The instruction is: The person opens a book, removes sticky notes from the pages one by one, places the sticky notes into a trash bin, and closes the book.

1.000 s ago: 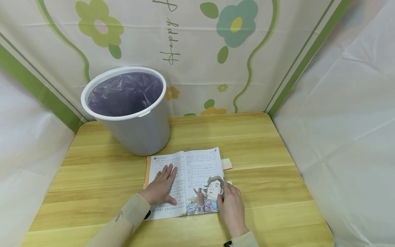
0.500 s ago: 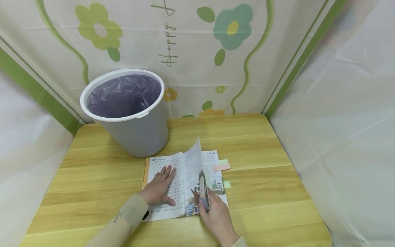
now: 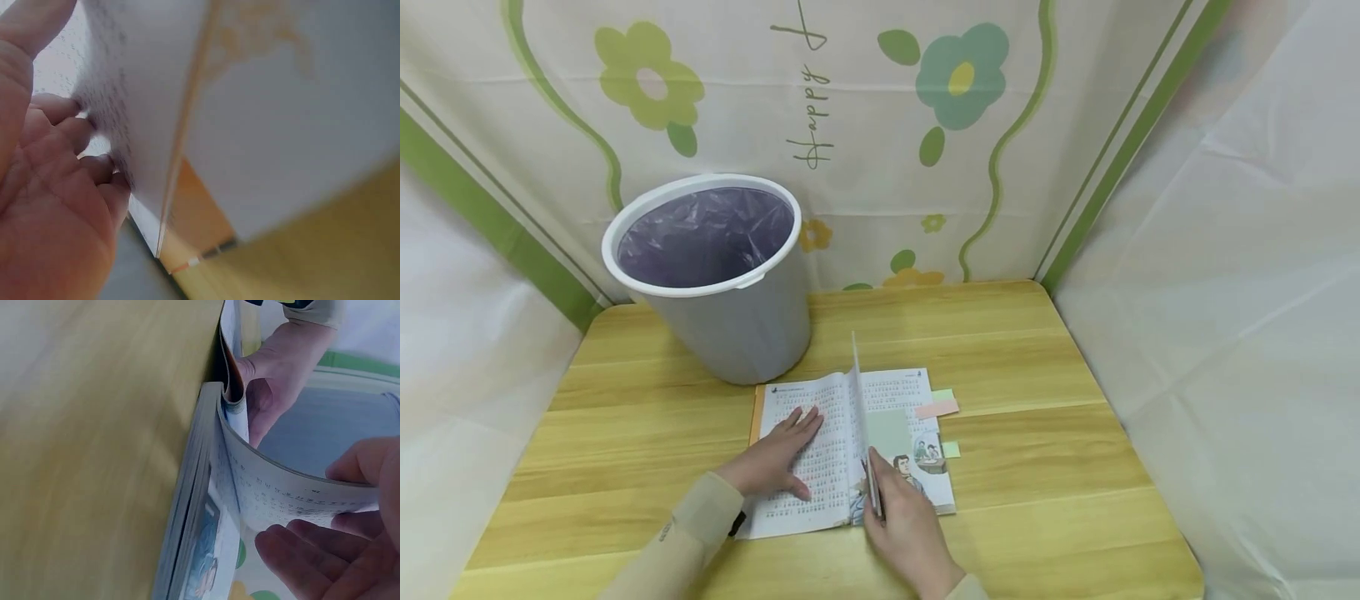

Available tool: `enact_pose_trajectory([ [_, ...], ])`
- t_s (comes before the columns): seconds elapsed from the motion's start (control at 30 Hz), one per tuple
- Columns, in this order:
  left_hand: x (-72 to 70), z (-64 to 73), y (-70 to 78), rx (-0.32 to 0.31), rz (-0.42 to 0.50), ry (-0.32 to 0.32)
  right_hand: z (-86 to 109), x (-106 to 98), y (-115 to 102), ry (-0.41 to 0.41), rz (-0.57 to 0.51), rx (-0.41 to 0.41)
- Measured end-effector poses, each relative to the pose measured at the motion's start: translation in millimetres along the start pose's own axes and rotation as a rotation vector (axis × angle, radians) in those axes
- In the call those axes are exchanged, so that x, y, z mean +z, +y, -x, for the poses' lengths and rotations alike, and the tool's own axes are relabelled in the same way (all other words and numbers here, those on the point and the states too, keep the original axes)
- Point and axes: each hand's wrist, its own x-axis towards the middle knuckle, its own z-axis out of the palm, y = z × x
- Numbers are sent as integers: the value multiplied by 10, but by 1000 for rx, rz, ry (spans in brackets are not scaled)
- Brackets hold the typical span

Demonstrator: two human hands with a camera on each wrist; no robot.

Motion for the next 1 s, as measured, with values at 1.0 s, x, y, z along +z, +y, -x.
enact_pose_trajectory([
  [1.0, -118, 488, -420, -115, 38, 147, -132, 289, -192, -317, 137, -189],
])
